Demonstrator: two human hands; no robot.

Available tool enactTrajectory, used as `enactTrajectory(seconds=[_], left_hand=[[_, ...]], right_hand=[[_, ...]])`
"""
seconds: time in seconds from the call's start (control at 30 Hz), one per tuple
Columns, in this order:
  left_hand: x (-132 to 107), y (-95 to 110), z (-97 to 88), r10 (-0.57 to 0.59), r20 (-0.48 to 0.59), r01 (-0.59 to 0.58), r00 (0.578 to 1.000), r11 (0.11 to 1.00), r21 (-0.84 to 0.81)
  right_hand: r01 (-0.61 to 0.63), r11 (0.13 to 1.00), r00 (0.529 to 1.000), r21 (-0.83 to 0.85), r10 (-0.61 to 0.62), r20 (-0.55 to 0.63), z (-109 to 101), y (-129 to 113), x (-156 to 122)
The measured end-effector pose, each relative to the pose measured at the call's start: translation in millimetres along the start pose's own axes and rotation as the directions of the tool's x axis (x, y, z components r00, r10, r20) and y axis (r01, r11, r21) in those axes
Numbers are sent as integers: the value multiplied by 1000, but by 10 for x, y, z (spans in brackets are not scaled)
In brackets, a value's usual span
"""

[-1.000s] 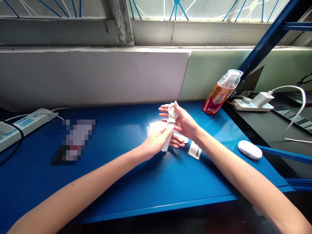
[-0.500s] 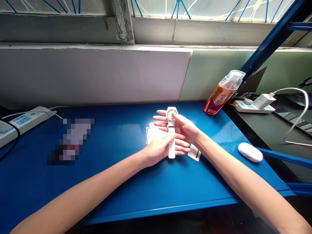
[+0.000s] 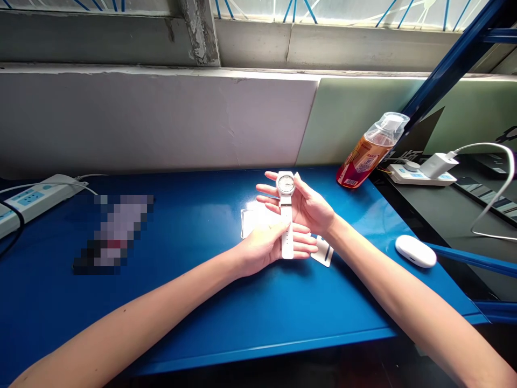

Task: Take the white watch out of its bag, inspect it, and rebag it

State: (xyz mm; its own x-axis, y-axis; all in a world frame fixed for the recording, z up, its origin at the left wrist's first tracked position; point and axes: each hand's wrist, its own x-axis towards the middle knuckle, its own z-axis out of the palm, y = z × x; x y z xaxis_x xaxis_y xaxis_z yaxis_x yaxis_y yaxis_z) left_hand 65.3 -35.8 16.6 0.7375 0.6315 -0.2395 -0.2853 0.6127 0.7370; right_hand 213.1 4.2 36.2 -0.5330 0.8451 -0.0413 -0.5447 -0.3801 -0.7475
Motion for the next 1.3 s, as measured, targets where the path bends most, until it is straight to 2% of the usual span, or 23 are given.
enactTrajectory(seconds=[0.13,0.27,0.43,0.77,0.93,1.3], left_hand=[[-21,8,3,-21,-14,21,1000,1000,20],[-26,-1,-11,-50,42,49,998,998,26],[-12,-6,-24,-32,28,32,999,999,30],[-45,62,11,-10,3,10,1000,998,60],[-48,72,5,-45,15,43,999,995,91],[-64,185,46,-89,-103,104,991,983,154]], right_hand=[[-19,999,999,34,18,31,-15,-18,-32],[-55,996,997,76,51,59,-16,-24,-63],[-47,991,993,124,33,111,-37,-14,-67],[-71,993,991,92,60,120,-48,-35,-81],[-62,997,993,54,56,106,-58,-35,-76],[19,1000,994,21,-22,107,-104,-49,-63]])
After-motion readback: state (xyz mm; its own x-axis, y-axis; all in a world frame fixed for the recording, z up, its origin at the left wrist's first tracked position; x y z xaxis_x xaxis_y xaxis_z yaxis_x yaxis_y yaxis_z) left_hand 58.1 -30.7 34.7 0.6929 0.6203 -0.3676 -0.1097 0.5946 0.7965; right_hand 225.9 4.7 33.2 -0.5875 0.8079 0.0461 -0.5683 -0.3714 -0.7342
